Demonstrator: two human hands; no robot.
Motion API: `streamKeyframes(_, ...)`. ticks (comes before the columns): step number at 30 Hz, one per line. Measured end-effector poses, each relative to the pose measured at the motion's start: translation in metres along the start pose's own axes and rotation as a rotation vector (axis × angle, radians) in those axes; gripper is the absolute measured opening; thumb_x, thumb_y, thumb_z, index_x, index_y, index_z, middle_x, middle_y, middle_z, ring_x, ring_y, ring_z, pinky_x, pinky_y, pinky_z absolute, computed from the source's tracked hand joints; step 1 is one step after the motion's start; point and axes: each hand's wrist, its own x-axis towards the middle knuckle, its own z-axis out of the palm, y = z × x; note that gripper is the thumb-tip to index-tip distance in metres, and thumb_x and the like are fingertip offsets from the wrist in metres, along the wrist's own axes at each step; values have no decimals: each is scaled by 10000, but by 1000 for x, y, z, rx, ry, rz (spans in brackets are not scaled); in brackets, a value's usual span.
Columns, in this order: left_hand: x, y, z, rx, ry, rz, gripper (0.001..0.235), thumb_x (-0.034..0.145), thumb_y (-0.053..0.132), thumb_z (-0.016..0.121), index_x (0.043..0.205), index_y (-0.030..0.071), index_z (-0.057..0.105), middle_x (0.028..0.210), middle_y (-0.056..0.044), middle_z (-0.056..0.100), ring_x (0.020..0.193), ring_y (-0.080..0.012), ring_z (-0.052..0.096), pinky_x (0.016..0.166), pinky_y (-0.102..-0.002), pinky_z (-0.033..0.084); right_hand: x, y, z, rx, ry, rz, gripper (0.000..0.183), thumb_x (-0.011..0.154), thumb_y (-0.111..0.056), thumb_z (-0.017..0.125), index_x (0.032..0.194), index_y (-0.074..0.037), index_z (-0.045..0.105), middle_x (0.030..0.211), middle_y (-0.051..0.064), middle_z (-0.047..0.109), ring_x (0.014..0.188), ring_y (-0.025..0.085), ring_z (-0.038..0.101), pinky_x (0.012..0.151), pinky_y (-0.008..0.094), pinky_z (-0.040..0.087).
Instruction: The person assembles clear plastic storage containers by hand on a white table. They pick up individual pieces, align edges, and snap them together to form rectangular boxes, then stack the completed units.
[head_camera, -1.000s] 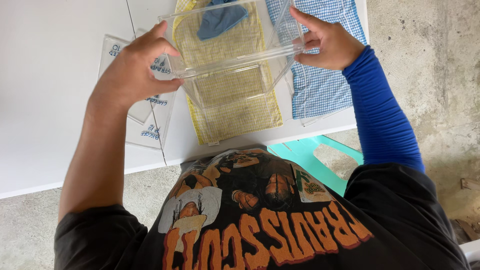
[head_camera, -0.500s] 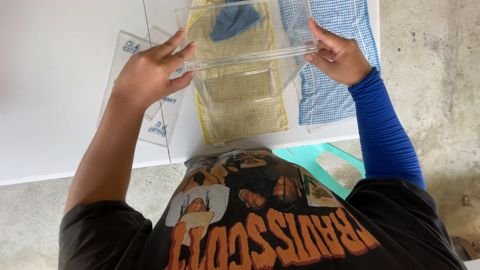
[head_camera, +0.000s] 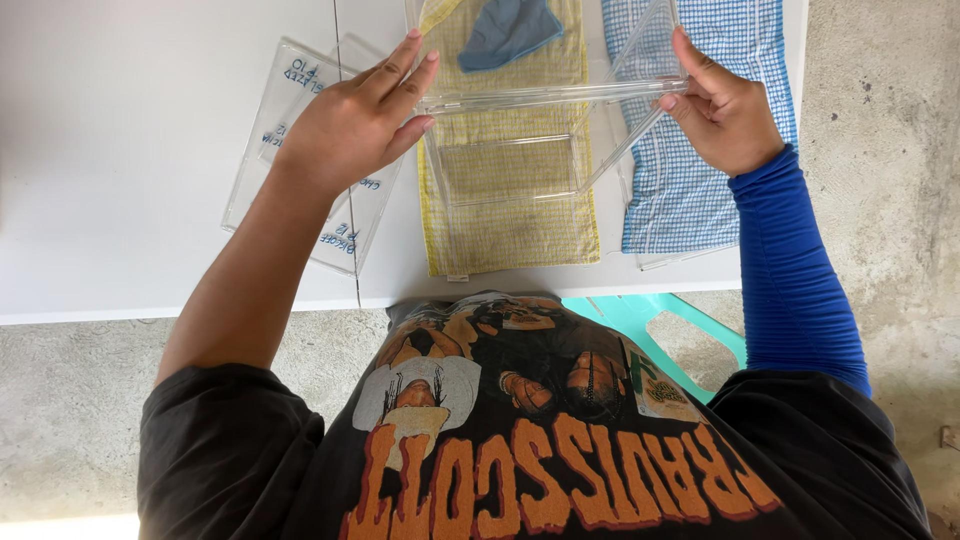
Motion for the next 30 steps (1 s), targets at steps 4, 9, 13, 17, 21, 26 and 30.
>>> streamKeyframes(4, 0, 2, 5, -44, 108, 1, 638, 1083, 343, 745, 1577, 28, 490, 1615, -181, 454, 1254, -256, 709, 942, -299, 647, 1, 5, 3, -3, 32, 4, 629, 1103, 60, 621, 1650, -79, 342, 1634, 247, 473, 1291, 239, 661, 1085, 326, 577)
streamKeyframes(9, 0, 2, 10, -86, 97, -21, 649, 1032, 326, 784, 1527, -2, 523, 1586, -207, 476, 1141, -254, 736, 835, -308, 639, -1, 11, 4, -43, 47, 4, 623, 1107, 46, 639, 1650, -69, 356, 1633, 246, 478, 1258, 229, 678, 1035, 307, 588)
streamKeyframes(13, 2, 2, 13, -36, 78, -50, 565, 1027, 284, 785, 1484, 19, 584, 1532, -203, 540, 1018, -227, 755, 790, -304, 639, 0, 9, 5, -33, 44, 13, 625, 1118, 47, 637, 1661, -77, 354, 1613, 217, 530, 1236, 199, 688, 1021, 287, 589)
streamKeyframes(17, 3, 2, 14, -54, 82, -63, 516, 1031, 263, 778, 1463, 31, 617, 1525, -190, 568, 991, -212, 758, 790, -307, 639, 0, 3, 6, -34, 54, 6, 647, 1113, 60, 647, 1666, -78, 339, 1613, 216, 533, 1204, 170, 678, 986, 272, 584)
streamKeyframes(21, 2, 3, 13, -53, 95, -56, 489, 1058, 255, 776, 1469, 41, 621, 1538, -172, 565, 1034, -210, 757, 819, -303, 639, -1, -2, 6, -81, 54, -92, 670, 1076, 117, 645, 1635, -28, 307, 1589, 308, 462, 1198, 225, 665, 1004, 321, 592)
streamKeyframes(26, 2, 5, 12, -53, 97, -41, 443, 1089, 239, 780, 1438, 24, 612, 1538, -170, 574, 1038, -206, 749, 841, -290, 637, -9, -2, 2, -36, 36, 43, 644, 1113, 44, 683, 1660, -44, 354, 1287, 175, 713, 1141, 182, 711, 981, 287, 604)
streamKeyframes(30, 5, 5, 10, -95, 100, -23, 469, 1058, 183, 774, 1453, 1, 598, 1532, -192, 585, 968, -208, 738, 805, -290, 635, -11, 10, 0, -26, 43, -73, 461, 1097, 96, 608, 1527, 57, 445, 1320, 218, 679, 1203, 247, 689, 1035, 343, 593)
